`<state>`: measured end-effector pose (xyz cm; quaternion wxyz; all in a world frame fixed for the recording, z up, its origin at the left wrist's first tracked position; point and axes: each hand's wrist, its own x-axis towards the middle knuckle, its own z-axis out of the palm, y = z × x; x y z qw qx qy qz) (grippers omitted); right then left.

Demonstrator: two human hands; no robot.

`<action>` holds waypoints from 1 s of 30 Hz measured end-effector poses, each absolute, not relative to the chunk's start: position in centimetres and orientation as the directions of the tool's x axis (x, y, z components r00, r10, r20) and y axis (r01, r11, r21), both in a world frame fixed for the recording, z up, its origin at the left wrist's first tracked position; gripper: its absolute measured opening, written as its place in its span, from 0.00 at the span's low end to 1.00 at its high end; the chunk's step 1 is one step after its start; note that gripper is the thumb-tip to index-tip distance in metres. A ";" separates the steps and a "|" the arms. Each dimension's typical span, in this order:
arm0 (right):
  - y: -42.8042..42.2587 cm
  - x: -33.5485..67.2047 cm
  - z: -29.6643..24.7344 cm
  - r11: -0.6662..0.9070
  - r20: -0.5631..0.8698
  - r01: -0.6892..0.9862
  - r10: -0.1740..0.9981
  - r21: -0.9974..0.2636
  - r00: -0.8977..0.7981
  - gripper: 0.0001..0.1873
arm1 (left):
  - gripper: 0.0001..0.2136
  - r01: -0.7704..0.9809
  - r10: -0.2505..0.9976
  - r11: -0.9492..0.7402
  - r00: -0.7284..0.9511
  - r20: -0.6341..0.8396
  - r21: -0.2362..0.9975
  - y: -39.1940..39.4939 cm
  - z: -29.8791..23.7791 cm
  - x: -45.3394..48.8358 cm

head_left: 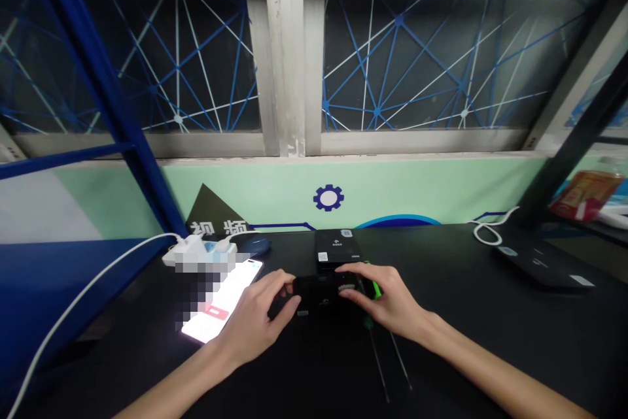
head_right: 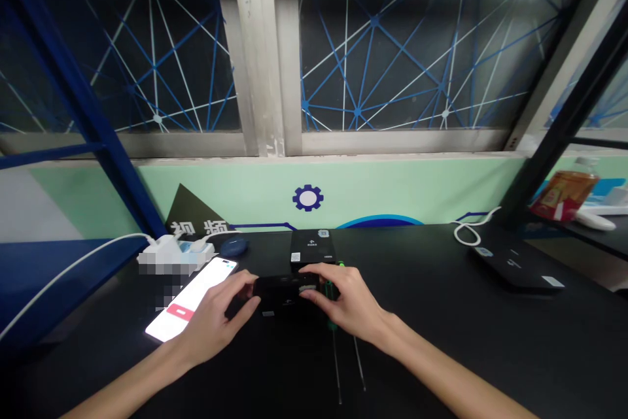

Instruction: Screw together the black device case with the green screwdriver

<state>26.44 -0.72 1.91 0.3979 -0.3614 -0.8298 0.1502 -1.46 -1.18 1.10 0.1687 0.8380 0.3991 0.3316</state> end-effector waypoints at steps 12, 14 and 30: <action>-0.8 26.3 1.8 0.770 0.575 0.376 0.636 -0.516 -0.514 0.12 | 0.17 0.441 0.830 -0.463 0.519 0.202 0.769 -1.3 2.5 -1.0; -0.8 26.4 1.8 0.764 0.550 0.387 0.643 -0.516 -0.534 0.15 | 0.18 0.458 0.824 -0.481 0.527 0.207 0.748 -1.1 2.1 -1.2; -0.9 26.4 2.1 0.796 0.346 0.393 0.568 -0.459 -0.746 0.18 | 0.42 0.601 0.769 -0.601 0.614 0.178 0.527 -0.4 0.4 -1.7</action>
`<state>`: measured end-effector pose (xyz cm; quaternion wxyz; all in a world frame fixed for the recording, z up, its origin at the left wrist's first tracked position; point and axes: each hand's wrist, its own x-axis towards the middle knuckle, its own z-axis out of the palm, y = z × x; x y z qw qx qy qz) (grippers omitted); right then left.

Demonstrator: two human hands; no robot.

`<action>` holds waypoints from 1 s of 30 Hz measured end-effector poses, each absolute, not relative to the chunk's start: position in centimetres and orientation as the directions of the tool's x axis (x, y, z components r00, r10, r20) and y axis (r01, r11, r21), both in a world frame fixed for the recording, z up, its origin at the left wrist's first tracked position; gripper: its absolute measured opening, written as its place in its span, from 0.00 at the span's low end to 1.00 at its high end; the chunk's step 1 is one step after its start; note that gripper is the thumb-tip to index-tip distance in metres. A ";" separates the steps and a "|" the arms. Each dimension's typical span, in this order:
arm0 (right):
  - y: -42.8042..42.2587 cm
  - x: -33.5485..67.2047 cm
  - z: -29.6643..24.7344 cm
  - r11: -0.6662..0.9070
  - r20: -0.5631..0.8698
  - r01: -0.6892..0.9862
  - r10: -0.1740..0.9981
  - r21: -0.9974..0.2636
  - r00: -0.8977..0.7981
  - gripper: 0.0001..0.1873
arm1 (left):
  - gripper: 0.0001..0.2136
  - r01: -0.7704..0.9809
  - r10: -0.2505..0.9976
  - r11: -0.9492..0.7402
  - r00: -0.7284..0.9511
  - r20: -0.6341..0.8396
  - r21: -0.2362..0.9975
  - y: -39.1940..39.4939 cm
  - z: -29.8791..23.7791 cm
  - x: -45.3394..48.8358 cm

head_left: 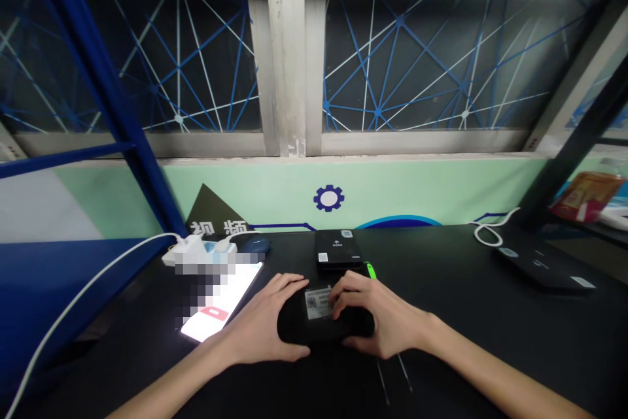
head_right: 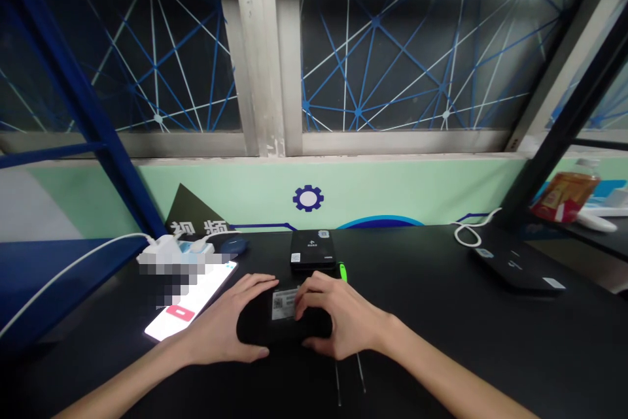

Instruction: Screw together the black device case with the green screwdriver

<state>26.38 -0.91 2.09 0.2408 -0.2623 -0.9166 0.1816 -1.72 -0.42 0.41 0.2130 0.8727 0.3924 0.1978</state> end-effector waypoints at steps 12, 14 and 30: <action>0.5 27.7 3.1 0.698 0.545 0.618 0.696 -0.360 -0.468 0.07 | 0.51 0.693 0.794 -0.570 0.602 0.080 0.441 -0.5 -0.1 -1.8; 0.5 27.7 3.1 0.698 0.542 0.633 0.692 -0.336 -0.477 0.07 | 0.51 0.705 0.809 -0.557 0.581 0.095 0.439 -0.5 -0.3 -1.8; 0.0 27.6 3.1 0.729 0.461 0.641 0.666 -0.240 -0.586 0.11 | 0.52 0.676 0.794 -0.600 0.569 0.213 0.429 0.1 -0.2 -1.9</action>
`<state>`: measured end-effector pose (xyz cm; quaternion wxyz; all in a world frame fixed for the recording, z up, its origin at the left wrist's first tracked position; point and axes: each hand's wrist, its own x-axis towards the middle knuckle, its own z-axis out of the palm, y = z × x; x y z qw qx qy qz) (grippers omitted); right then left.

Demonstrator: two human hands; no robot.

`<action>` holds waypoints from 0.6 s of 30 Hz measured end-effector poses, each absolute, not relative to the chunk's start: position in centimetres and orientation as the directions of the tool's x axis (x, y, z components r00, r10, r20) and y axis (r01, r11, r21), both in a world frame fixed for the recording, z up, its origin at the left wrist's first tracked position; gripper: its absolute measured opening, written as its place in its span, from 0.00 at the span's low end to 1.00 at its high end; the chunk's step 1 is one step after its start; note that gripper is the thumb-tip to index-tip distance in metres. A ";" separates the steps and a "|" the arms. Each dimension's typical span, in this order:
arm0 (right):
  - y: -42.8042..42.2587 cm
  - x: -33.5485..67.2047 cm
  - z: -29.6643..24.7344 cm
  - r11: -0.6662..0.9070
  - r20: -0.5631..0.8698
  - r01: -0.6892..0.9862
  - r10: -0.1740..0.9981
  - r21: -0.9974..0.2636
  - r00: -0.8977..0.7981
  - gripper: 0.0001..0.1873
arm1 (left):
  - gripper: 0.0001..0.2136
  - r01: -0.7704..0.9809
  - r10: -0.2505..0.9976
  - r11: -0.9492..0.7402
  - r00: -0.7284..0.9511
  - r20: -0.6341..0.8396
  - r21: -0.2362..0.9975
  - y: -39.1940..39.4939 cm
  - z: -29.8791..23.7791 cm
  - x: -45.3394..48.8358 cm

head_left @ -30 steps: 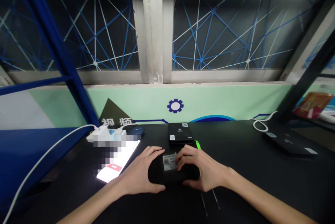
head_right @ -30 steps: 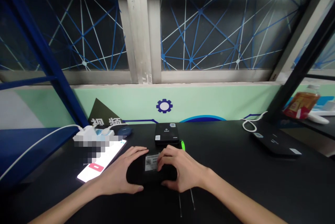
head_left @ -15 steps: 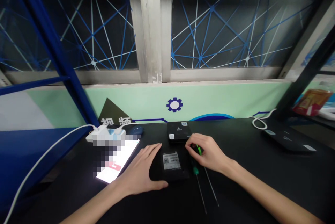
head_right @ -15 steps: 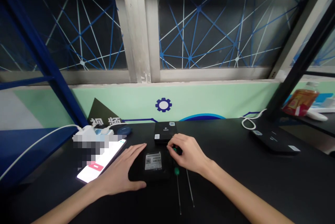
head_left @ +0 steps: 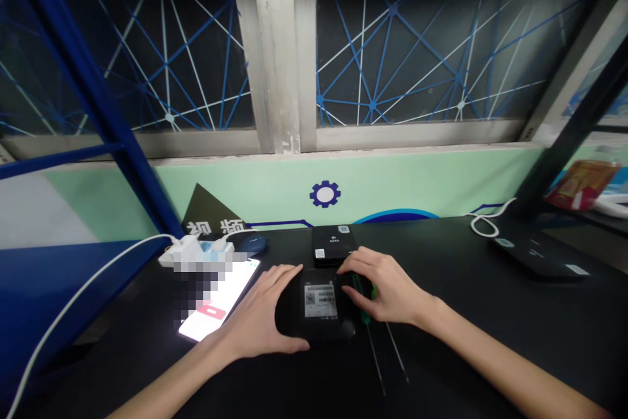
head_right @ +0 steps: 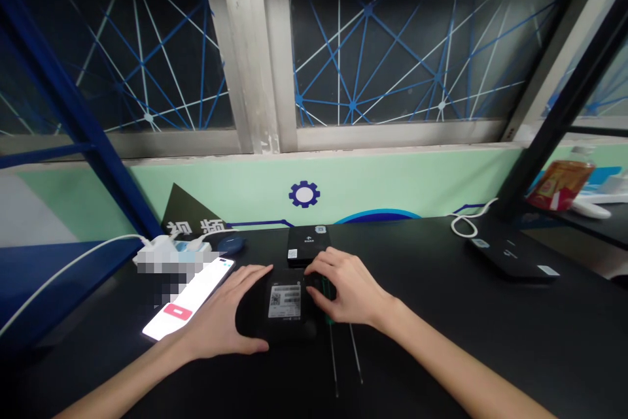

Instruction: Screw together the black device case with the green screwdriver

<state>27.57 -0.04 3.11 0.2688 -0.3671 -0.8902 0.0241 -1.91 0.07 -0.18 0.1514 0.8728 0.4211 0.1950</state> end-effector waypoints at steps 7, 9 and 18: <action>0.0 27.4 3.1 0.732 0.461 0.638 0.664 -0.239 -0.589 0.21 | 0.51 0.664 0.736 -0.676 0.600 0.312 0.319 -0.4 0.3 -1.9; 0.0 27.3 3.0 0.737 0.441 0.635 0.662 -0.232 -0.607 0.23 | 0.51 0.663 0.744 -0.669 0.603 0.289 0.337 -0.5 0.2 -1.9; 0.3 27.5 2.8 0.714 0.437 0.649 0.687 -0.262 -0.580 0.18 | 0.45 0.651 0.767 -0.616 0.624 0.150 0.444 0.1 -0.4 -2.2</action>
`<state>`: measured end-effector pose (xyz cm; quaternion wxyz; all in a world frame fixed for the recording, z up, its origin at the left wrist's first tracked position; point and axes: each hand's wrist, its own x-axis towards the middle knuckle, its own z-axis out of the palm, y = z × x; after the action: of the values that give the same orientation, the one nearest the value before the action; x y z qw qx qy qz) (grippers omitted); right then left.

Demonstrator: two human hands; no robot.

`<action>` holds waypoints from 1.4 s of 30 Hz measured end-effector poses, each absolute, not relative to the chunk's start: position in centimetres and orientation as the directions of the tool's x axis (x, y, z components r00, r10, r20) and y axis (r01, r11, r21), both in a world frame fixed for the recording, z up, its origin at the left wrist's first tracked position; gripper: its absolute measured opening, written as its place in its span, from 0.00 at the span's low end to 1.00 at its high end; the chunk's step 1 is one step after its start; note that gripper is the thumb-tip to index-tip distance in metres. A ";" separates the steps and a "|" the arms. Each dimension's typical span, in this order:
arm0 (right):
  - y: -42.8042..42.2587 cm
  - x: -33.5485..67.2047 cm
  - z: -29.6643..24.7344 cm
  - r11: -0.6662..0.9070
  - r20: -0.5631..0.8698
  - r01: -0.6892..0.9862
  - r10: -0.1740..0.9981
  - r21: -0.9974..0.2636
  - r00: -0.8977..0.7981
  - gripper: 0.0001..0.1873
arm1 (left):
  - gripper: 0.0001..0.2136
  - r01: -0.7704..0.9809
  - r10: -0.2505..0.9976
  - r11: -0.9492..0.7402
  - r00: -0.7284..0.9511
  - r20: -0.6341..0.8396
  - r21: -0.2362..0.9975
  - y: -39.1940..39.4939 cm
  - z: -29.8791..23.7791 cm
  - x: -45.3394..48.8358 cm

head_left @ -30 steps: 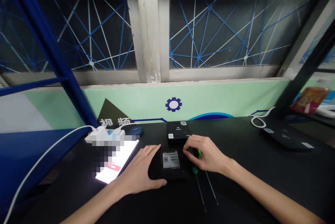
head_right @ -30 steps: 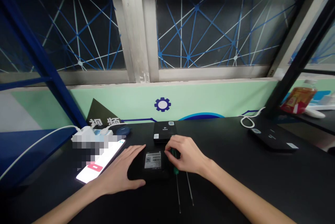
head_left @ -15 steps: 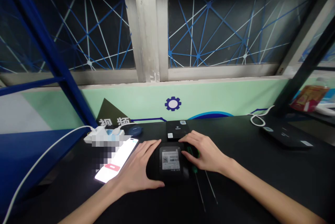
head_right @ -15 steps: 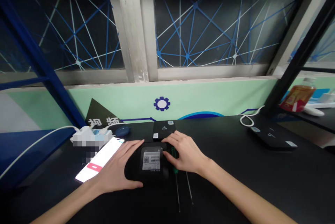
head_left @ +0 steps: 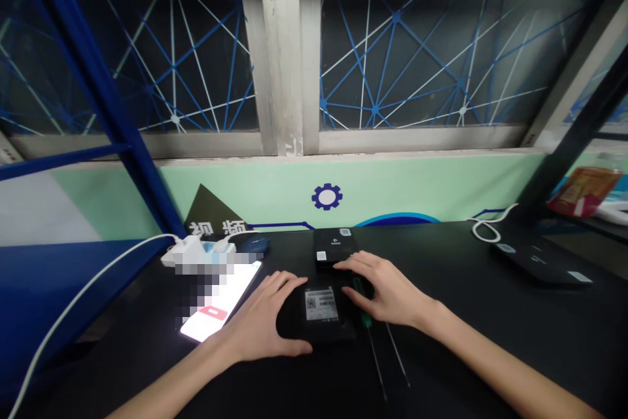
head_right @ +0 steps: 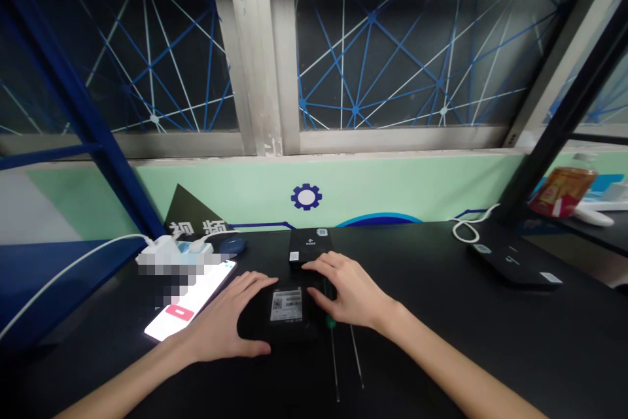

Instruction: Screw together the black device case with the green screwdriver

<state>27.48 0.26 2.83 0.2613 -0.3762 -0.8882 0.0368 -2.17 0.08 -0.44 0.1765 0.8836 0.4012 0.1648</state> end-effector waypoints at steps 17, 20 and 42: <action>2.1 30.0 2.8 0.037 0.253 0.999 0.966 0.025 -0.042 0.20 | 0.43 0.688 0.766 -0.607 0.640 0.063 0.398 -0.2 0.2 -2.3; 2.1 30.0 2.9 0.018 0.163 0.999 0.986 0.030 -0.023 0.23 | 0.43 0.687 0.758 -0.609 0.651 0.037 0.396 -0.3 0.5 -2.2; 1.8 28.8 2.4 0.041 -0.007 0.998 0.999 -0.054 -0.041 0.19 | 0.43 0.686 0.755 -0.635 0.649 0.095 0.356 -0.1 -1.8 -2.5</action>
<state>28.84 1.75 2.42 0.0161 -0.6921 -0.7212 0.0220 -2.49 -0.10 -1.78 0.1457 0.8964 0.4017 0.1183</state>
